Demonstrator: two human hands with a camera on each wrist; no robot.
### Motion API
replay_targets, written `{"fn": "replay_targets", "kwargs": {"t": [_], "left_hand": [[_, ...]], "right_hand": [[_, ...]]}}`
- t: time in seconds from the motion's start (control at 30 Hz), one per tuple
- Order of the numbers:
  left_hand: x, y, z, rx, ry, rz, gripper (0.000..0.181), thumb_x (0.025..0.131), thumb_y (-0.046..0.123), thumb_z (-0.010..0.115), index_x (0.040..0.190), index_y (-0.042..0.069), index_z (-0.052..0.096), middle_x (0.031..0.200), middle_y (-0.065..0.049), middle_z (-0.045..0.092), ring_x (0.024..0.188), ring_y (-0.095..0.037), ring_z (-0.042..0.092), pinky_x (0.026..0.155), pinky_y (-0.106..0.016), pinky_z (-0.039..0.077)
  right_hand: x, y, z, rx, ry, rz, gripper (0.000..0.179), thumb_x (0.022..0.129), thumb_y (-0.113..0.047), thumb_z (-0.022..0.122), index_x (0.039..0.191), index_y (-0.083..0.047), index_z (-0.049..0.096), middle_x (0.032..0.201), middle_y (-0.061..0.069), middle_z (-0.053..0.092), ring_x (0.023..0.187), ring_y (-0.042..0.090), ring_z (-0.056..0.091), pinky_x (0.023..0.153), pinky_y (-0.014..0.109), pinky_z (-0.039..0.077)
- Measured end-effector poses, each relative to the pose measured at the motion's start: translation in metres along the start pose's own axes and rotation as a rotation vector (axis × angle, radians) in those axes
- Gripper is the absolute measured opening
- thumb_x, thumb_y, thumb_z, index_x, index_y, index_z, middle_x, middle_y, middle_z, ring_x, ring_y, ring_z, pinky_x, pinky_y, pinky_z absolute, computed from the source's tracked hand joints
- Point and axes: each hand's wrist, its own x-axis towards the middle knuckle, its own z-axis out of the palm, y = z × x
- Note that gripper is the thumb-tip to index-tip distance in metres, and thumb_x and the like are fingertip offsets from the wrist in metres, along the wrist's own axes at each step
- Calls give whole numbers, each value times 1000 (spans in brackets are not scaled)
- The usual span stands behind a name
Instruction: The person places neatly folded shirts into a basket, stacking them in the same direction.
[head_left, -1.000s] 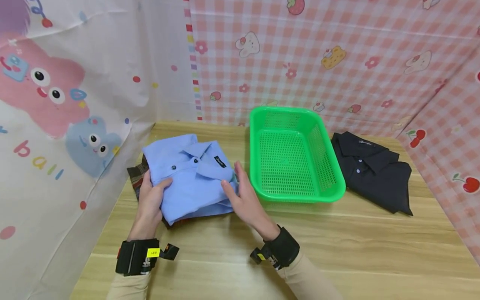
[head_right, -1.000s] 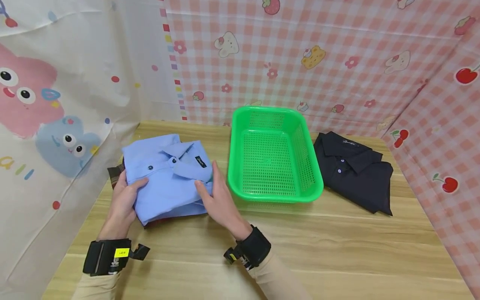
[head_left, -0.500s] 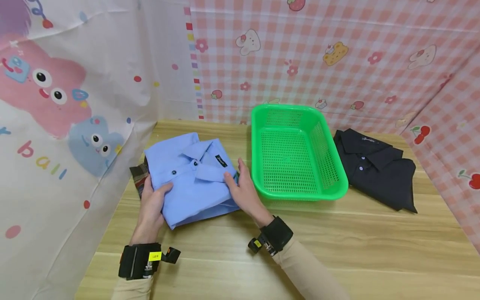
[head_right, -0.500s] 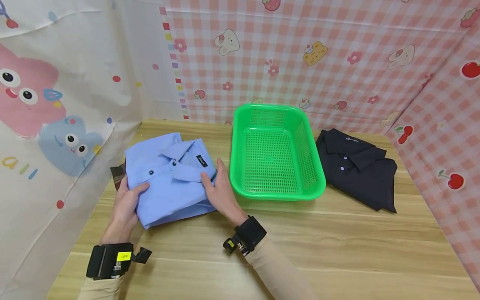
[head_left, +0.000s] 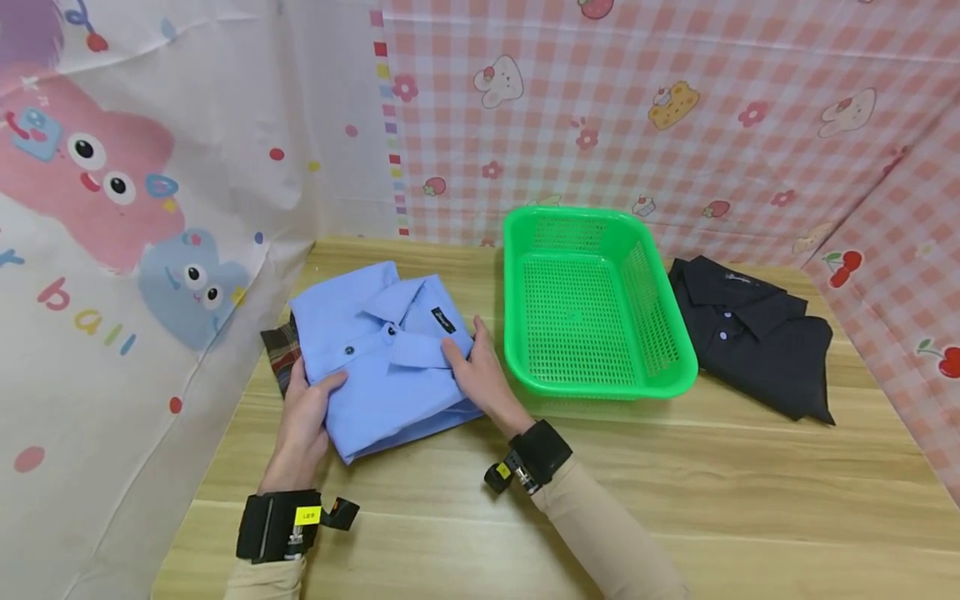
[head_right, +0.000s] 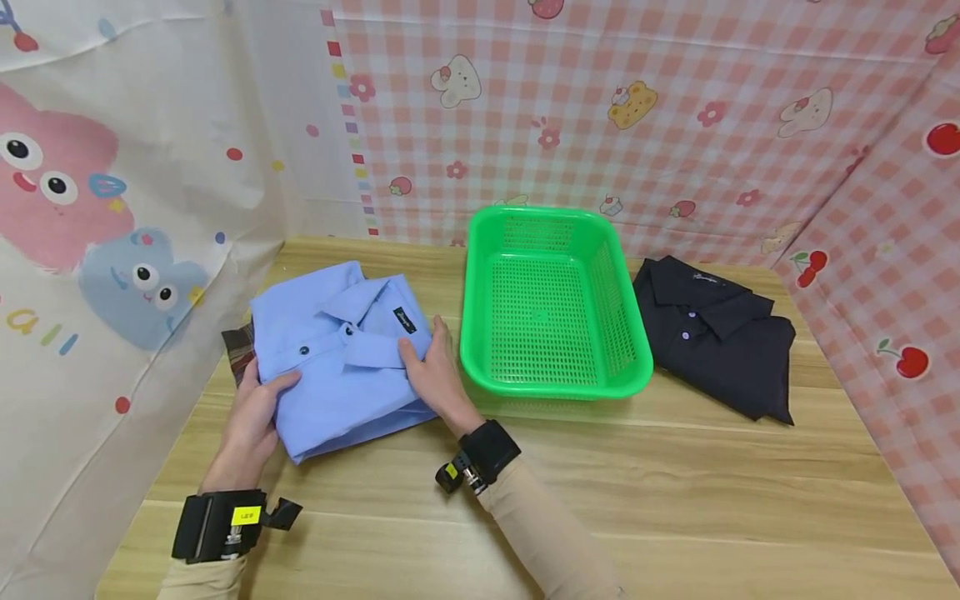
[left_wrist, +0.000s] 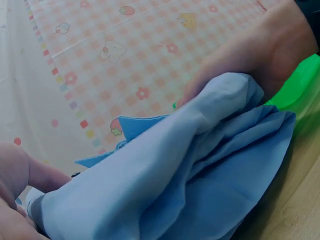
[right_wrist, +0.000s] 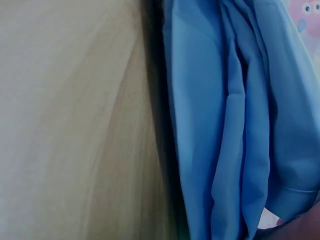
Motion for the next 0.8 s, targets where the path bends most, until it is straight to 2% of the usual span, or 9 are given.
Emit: {"fn": "replay_targets", "kwargs": {"t": [0.2,0.47,0.67,0.8], "left_hand": [[-1,-3,-2,-15,-29,-36,86,104,8,52,168,21,-3,174,-5,7,158,-23,15,129,-38,15],[1,-9,-6,-40,-49,-55,83,105,12,53,168,20,-1,173,-5,12,157,-22,18,128,-37,16],[-1,-14,-7,-44,-61,-67,80,106,12,50,168,20,1,173,-6,14,156,-22,20,128,-38,18],[0,-17,-8,-22,-55,-65,80,106,11,49,168,22,-1,173,-7,11,157,-24,18,128,-40,17]], "right_hand": [[4,2,2,31,-22,69,83,106,-41,52,165,-1,9,168,24,21,156,35,22,127,48,22],[5,4,2,119,43,32,85,101,-35,64,163,0,18,156,27,42,144,40,42,122,50,32],[4,1,-1,184,36,74,94,96,-31,72,164,1,14,155,26,43,140,39,47,122,49,32],[3,-2,-2,186,13,91,89,95,-31,74,162,2,25,157,25,43,143,38,45,122,49,32]]}}
